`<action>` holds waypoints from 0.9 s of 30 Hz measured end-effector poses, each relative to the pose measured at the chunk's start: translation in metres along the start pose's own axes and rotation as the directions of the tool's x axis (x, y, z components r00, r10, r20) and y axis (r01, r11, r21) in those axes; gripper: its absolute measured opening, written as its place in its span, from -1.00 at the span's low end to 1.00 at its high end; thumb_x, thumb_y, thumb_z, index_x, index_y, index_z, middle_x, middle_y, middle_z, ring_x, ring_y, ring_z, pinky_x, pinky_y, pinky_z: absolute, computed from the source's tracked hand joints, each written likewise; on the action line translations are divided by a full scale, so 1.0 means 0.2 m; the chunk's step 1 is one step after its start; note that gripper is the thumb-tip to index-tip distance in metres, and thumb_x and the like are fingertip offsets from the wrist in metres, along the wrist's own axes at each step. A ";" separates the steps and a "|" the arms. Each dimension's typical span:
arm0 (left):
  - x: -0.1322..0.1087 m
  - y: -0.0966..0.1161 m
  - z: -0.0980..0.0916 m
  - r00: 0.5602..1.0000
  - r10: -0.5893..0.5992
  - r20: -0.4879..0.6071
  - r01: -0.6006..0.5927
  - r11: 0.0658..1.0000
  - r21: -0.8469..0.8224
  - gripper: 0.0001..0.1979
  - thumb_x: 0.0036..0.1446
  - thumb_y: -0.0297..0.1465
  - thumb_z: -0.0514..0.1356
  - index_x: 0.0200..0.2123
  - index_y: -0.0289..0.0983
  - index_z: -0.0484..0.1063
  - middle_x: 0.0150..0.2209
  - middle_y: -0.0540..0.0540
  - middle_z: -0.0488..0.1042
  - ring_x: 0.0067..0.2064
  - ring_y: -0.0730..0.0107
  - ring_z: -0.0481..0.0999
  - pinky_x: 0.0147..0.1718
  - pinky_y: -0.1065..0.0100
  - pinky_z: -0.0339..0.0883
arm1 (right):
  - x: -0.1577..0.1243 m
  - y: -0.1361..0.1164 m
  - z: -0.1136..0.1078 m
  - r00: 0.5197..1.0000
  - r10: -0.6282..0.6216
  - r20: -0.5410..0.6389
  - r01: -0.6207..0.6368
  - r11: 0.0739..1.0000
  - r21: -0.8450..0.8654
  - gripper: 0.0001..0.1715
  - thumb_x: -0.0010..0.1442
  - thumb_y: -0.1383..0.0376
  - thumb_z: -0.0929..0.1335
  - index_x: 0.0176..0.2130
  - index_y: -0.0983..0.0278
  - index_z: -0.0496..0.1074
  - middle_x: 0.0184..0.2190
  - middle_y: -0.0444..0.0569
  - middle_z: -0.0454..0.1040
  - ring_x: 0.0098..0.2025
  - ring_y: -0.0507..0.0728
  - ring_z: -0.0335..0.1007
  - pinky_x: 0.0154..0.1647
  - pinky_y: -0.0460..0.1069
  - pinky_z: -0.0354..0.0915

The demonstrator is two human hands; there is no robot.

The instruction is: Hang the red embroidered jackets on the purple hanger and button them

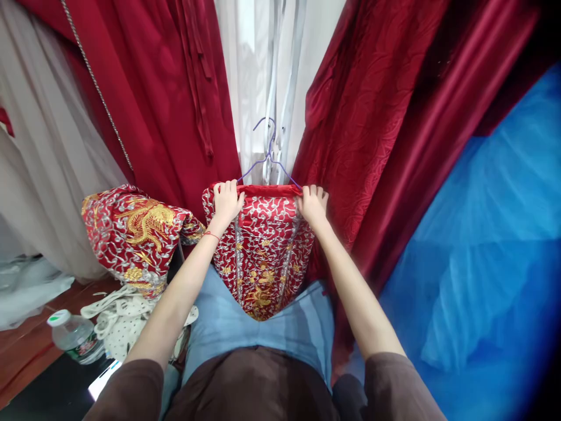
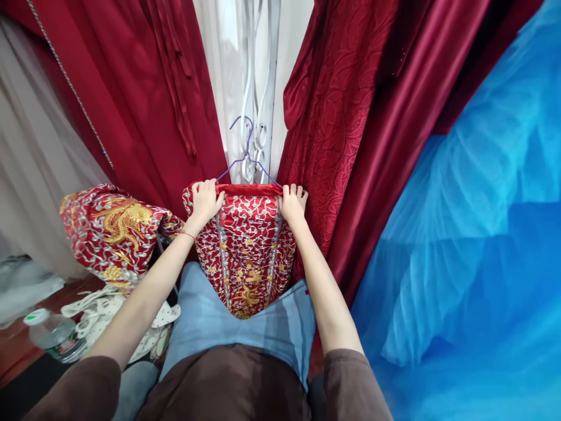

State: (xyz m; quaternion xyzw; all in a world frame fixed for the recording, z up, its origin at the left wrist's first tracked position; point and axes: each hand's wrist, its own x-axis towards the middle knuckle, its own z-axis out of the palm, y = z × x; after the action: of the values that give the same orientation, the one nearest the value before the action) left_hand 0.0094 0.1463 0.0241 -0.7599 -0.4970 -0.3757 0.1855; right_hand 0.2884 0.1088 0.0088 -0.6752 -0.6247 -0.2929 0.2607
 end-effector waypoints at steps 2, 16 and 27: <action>-0.02 0.02 0.03 0.998 -0.013 -0.056 0.013 1.000 0.001 -0.51 0.30 -0.28 -0.06 0.17 -0.45 0.28 0.05 -0.41 0.44 0.14 -0.10 0.35 0.20 -0.03 0.04 | 0.00 -0.01 0.00 1.000 0.005 -0.008 -0.005 1.000 0.007 -0.53 0.35 0.21 0.13 0.09 0.44 0.30 0.04 0.34 0.35 0.08 0.39 0.14 0.08 0.22 0.05; -0.08 -0.01 -0.05 0.995 -0.003 -0.101 -0.007 0.995 -0.095 -0.50 0.26 -0.29 0.03 0.17 -0.48 0.30 0.08 -0.39 0.44 0.15 -0.05 0.36 0.27 0.01 -0.01 | -0.06 -0.06 0.08 0.976 0.127 -0.178 -0.109 0.989 0.103 -0.60 0.24 0.20 0.19 -0.03 0.38 0.35 0.03 0.25 0.37 0.16 0.40 0.12 0.15 0.27 0.06; -0.06 0.05 -0.16 0.990 -0.080 -0.117 0.015 0.878 -0.479 -0.63 0.21 -0.30 0.11 0.05 -0.32 0.39 0.10 -0.33 0.46 0.20 -0.02 0.36 0.30 -0.09 -0.02 | -0.04 -0.03 0.11 0.987 0.074 -0.141 -0.050 0.985 0.166 -0.57 0.21 0.20 0.20 0.00 0.37 0.32 0.08 0.29 0.34 0.19 0.40 0.10 0.20 0.32 0.08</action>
State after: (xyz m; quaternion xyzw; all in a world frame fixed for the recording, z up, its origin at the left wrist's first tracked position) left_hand 0.0031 0.1131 0.0363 -0.7429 -0.3944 -0.5406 0.0164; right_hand 0.2841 0.1183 -0.0122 -0.6476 -0.6041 -0.2820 0.3689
